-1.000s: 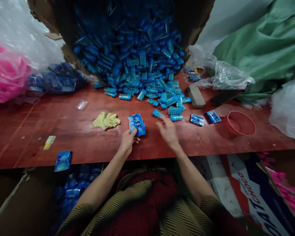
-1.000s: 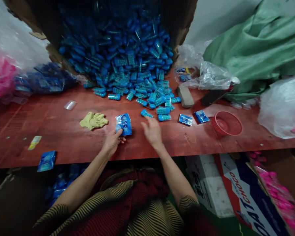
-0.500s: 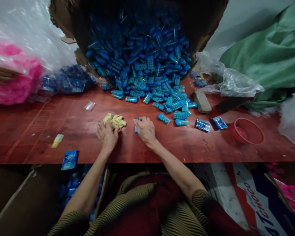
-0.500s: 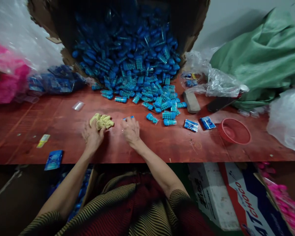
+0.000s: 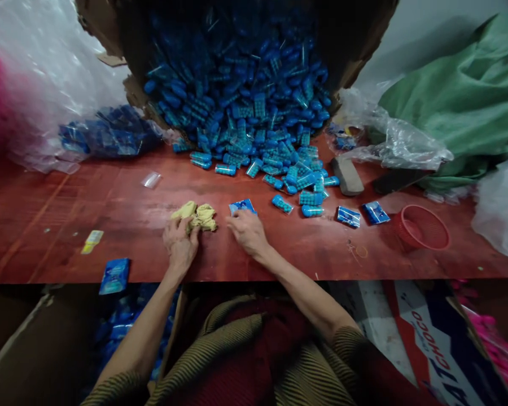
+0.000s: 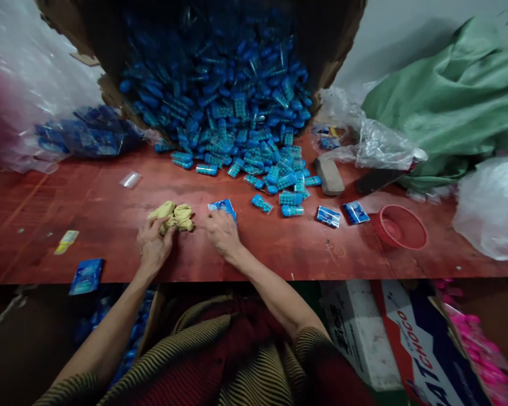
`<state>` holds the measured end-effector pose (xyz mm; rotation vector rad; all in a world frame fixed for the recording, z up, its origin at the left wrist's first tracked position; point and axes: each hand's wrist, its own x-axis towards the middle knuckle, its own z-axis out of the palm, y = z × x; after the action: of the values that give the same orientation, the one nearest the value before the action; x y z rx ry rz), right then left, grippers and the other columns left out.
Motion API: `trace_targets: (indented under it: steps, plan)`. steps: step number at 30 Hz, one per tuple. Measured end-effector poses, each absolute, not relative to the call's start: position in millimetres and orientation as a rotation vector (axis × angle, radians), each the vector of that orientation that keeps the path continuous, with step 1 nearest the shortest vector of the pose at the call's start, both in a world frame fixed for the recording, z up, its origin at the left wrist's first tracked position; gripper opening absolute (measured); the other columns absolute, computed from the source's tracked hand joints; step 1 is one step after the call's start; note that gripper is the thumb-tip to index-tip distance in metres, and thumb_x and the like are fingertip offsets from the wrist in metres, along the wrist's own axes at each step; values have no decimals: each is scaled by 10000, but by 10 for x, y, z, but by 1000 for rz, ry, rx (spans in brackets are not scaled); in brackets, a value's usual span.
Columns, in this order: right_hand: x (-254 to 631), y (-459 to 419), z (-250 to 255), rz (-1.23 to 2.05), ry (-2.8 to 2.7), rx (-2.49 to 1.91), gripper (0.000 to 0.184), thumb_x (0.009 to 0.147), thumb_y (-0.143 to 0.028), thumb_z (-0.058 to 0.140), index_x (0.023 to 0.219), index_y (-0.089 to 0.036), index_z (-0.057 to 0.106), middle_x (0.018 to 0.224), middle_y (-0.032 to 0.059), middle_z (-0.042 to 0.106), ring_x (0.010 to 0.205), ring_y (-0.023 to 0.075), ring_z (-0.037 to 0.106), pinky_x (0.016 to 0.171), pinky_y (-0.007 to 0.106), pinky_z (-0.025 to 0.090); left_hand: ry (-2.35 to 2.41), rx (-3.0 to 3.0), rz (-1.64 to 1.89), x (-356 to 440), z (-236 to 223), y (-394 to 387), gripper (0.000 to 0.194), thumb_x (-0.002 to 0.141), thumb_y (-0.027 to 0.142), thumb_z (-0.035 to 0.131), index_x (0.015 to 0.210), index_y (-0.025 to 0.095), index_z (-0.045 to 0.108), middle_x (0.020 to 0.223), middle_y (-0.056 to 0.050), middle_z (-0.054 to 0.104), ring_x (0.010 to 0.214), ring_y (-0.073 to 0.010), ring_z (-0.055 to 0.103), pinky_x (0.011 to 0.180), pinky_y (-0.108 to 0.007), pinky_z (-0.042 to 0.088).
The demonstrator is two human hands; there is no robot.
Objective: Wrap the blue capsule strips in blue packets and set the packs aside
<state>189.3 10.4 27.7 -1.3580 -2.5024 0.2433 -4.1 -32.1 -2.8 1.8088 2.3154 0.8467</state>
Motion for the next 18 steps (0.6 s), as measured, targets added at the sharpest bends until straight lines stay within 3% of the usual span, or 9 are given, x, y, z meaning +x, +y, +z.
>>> trace_targets:
  steps: [6,11,13,18]
  plan:
    - [2383,141,69,266,-2382,-1622,225,921,-316,480,986,-261,688,988,56,629,904,207,478,729,313,330,2368,1820,1006,265,0,-462,407,805,340,519,1155,138,571,1338,-206,432,1327,-380,259,1032,-544,243]
    - [2354,157,84,296,-2386,-1613,251,913,-339,498,1102,-262,645,1019,60,631,931,211,498,736,314,331,2129,1932,1036,492,56,-582,318,847,319,460,1065,146,614,1171,-172,547,1126,-292,484,966,-442,369]
    - [2359,178,131,336,-2413,-1606,296,884,-361,546,1156,-270,616,1048,62,623,946,216,504,738,315,337,2121,1959,1008,510,74,-552,303,850,317,453,1035,153,628,1138,-160,563,1094,-285,496,946,-432,384]
    - [2363,209,118,423,-2362,-1633,204,883,-361,548,994,-269,693,986,40,633,939,197,511,747,305,336,2125,2009,1046,510,116,-402,303,844,291,472,1045,131,632,1107,-167,574,1094,-289,488,957,-435,371]
